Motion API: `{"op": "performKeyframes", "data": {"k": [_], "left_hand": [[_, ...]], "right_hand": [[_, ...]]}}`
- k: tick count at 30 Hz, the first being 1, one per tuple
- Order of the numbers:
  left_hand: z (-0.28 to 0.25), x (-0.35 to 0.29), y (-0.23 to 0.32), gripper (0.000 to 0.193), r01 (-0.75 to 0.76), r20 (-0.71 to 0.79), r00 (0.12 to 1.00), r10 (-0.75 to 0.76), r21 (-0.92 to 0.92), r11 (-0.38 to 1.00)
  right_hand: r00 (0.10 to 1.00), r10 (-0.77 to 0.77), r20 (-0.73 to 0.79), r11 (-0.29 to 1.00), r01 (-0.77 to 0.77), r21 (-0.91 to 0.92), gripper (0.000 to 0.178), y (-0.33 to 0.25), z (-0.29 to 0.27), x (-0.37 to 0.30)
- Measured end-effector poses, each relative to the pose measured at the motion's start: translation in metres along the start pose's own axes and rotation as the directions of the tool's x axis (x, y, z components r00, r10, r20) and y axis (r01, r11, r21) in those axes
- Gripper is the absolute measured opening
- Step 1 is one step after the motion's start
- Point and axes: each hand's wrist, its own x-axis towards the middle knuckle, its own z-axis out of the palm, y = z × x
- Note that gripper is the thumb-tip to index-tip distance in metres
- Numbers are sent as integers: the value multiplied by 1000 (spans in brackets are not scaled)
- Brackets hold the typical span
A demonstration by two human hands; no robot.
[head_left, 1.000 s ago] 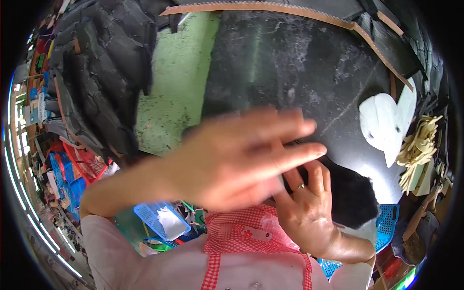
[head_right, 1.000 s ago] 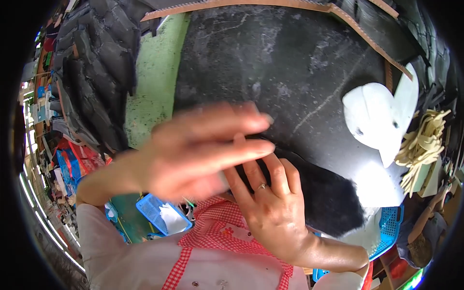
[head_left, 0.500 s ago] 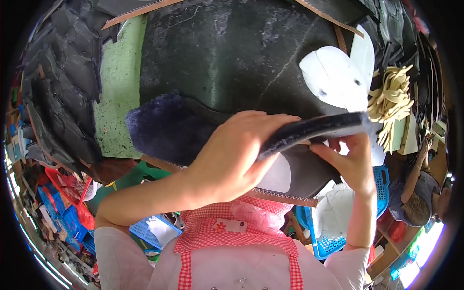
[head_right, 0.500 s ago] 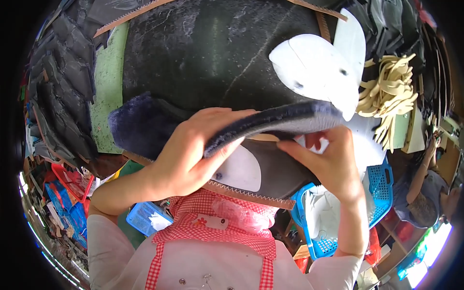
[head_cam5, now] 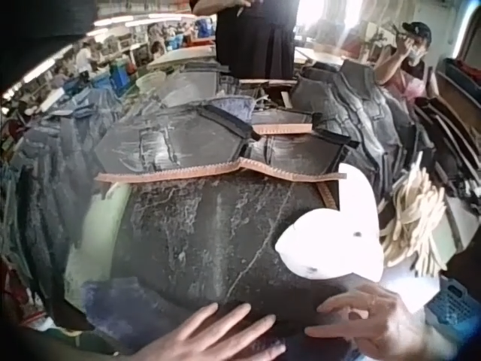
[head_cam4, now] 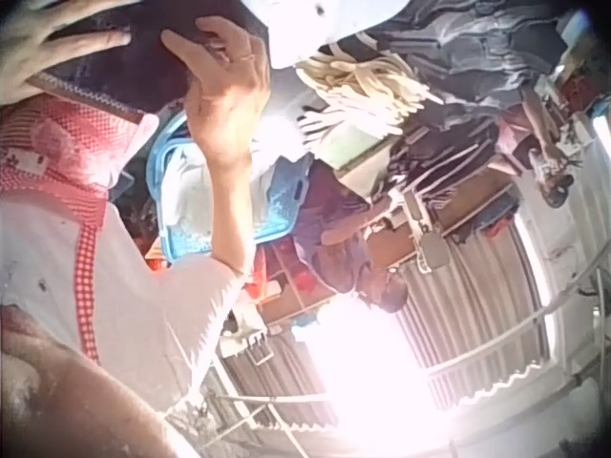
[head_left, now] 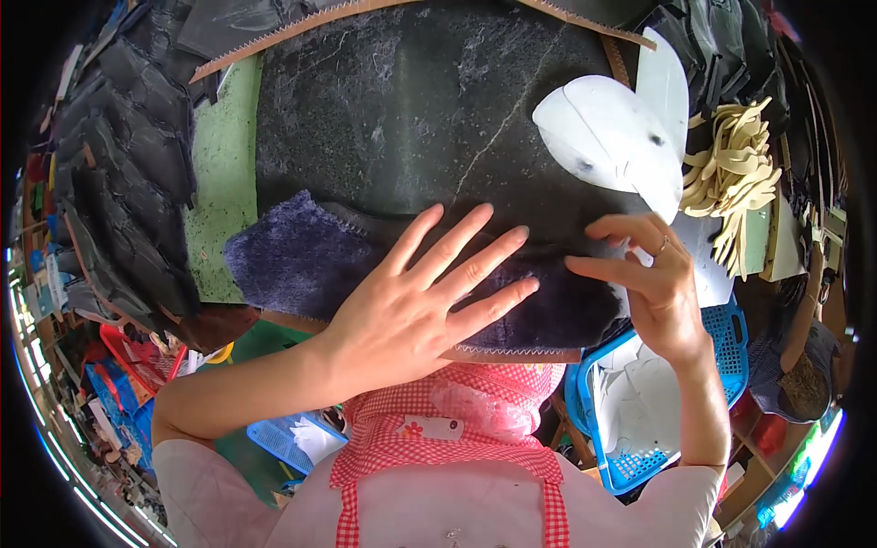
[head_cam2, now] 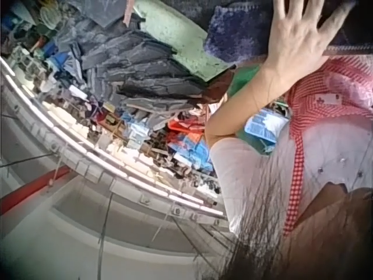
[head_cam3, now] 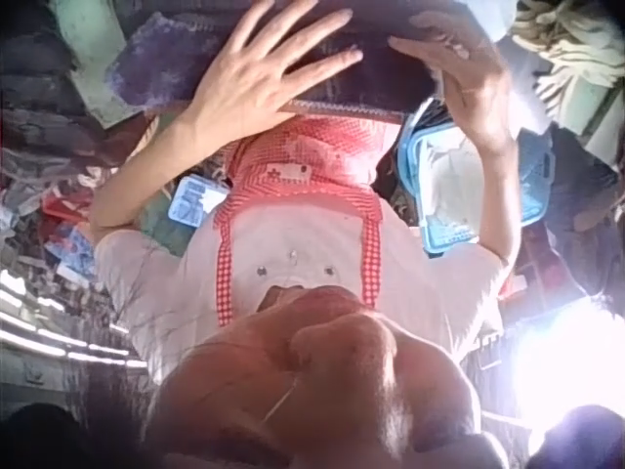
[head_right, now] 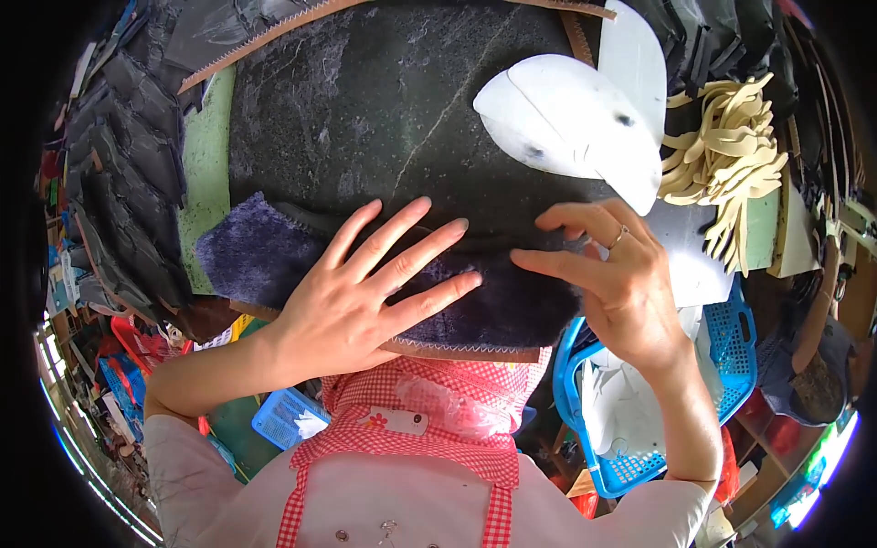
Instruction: Hammer the seams and edges of shoe uppers and assemble them with internal components.
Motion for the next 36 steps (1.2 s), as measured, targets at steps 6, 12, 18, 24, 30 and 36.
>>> {"op": "performKeyframes", "data": {"k": [6,12,18,24,30,36], "left_hand": [[7,-20,19,54,-66,-142,988,64,-15,998],[94,-73,51,80,156,213,972,-95,-291,944],[17,-2,39,45,-361,-293,925,243,-473,804],[-5,85,-23,46,-17,-404,915,-23,-94,995],[14,80,-28,65,-43,-350,933,85,126,991],[18,78,-28,74,-25,-303,950,69,145,989]], "right_hand": [[963,162,216,932,-221,288,17,-28,15,5],[952,277,-132,951,-252,179,17,5,-17,21],[966,169,-194,974,-194,-118,65,45,-19,64],[958,124,-258,988,-94,124,34,46,-23,84],[929,219,-298,902,-77,424,10,59,-16,72],[946,179,-270,852,-12,523,15,73,-16,63]]}}
